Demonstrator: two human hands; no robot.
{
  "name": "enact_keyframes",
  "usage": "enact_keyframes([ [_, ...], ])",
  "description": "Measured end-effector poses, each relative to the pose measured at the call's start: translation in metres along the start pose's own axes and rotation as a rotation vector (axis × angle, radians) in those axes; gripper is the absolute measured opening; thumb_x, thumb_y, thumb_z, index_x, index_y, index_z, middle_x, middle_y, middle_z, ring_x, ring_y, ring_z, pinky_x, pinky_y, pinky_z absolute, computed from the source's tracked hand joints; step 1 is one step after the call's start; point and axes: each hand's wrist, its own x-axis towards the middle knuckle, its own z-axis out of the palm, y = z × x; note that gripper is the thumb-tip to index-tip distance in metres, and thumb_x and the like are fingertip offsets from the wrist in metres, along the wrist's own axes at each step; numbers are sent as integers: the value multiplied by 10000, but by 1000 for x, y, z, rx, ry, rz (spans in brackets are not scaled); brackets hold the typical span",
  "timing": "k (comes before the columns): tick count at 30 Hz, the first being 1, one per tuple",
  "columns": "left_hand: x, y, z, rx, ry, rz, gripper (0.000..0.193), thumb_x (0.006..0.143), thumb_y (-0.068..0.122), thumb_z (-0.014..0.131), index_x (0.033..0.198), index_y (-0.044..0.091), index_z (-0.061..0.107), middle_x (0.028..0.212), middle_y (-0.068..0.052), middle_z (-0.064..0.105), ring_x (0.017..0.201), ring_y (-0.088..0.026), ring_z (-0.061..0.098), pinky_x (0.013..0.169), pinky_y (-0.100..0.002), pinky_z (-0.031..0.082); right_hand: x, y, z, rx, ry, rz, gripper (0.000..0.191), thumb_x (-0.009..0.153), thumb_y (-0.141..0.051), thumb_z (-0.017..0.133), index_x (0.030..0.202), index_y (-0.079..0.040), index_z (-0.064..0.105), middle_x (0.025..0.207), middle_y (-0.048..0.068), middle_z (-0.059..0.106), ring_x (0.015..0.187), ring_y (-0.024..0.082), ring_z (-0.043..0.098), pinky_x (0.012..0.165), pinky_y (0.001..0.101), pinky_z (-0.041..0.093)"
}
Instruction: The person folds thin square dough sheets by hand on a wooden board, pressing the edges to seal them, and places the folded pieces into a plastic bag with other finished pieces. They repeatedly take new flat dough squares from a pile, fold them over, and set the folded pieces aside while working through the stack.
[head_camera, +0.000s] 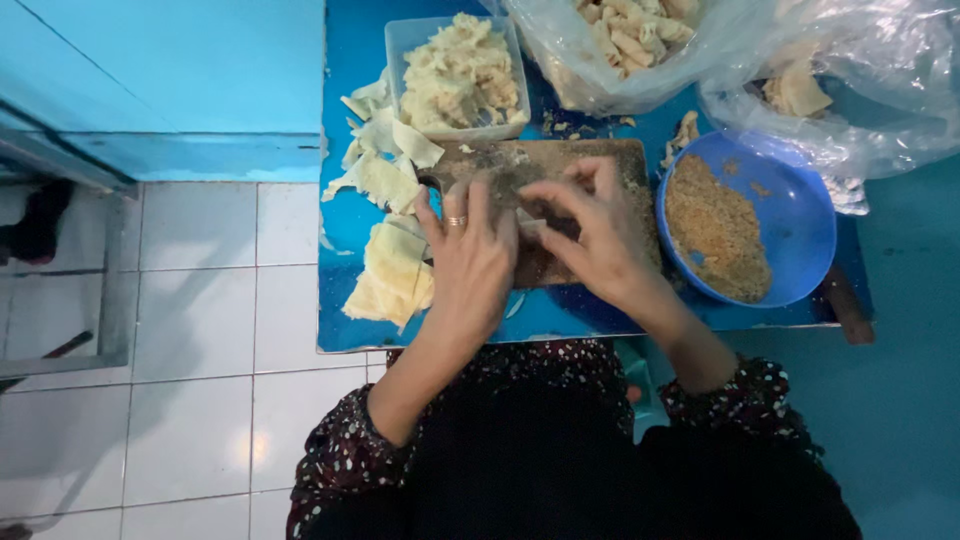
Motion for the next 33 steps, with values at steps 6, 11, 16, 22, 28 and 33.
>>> enact_keyframes([
  [6,8,1,-14,-76,4,-60,157,854,107,631,982,22,664,1346,-245,499,1309,-417,446,1137,-697,233,1,-13,9,-207,37,-71,204,913,-162,767,1089,-110,679,1175,110,526,1069,304,581,904,460,472],
  [11,-6,-10,-50,-232,191,-174,606,771,-25,685,1372,49,659,1423,-217,477,1291,-425,444,1150,-557,341,16,-17,16,-448,36,-154,196,894,-206,693,1051,-98,646,1163,122,519,1133,329,517,865,513,369],
  [16,-33,-25,-86,-283,310,-285,451,910,61,809,1335,112,669,1460,-196,472,1242,-371,459,1079,-471,401,37,-11,19,-513,-17,-93,226,988,-278,671,1076,-74,629,1126,159,509,1090,350,502,855,548,374],
  [22,-71,-57,-103,-269,339,-407,328,929,96,810,1247,92,732,1438,-187,500,1240,-363,463,1080,-485,403,40,2,-20,-103,-140,-56,213,1040,-316,618,1067,-118,692,1041,100,578,1027,299,599,881,433,474],
  [28,-84,-77,-95,-304,250,-473,234,921,164,801,1138,88,755,1377,-190,545,1216,-377,469,1042,-483,414,16,-23,-8,-183,-71,-178,182,935,-198,748,1038,-67,676,1012,113,664,952,282,672,814,397,515],
  [33,-75,-78,-89,-314,103,-420,321,847,283,837,1083,79,763,1276,-188,573,1177,-386,477,997,-501,409,36,-22,-37,-15,-65,-81,189,976,-169,753,1136,-102,677,999,63,741,868,174,741,760,305,640],
])
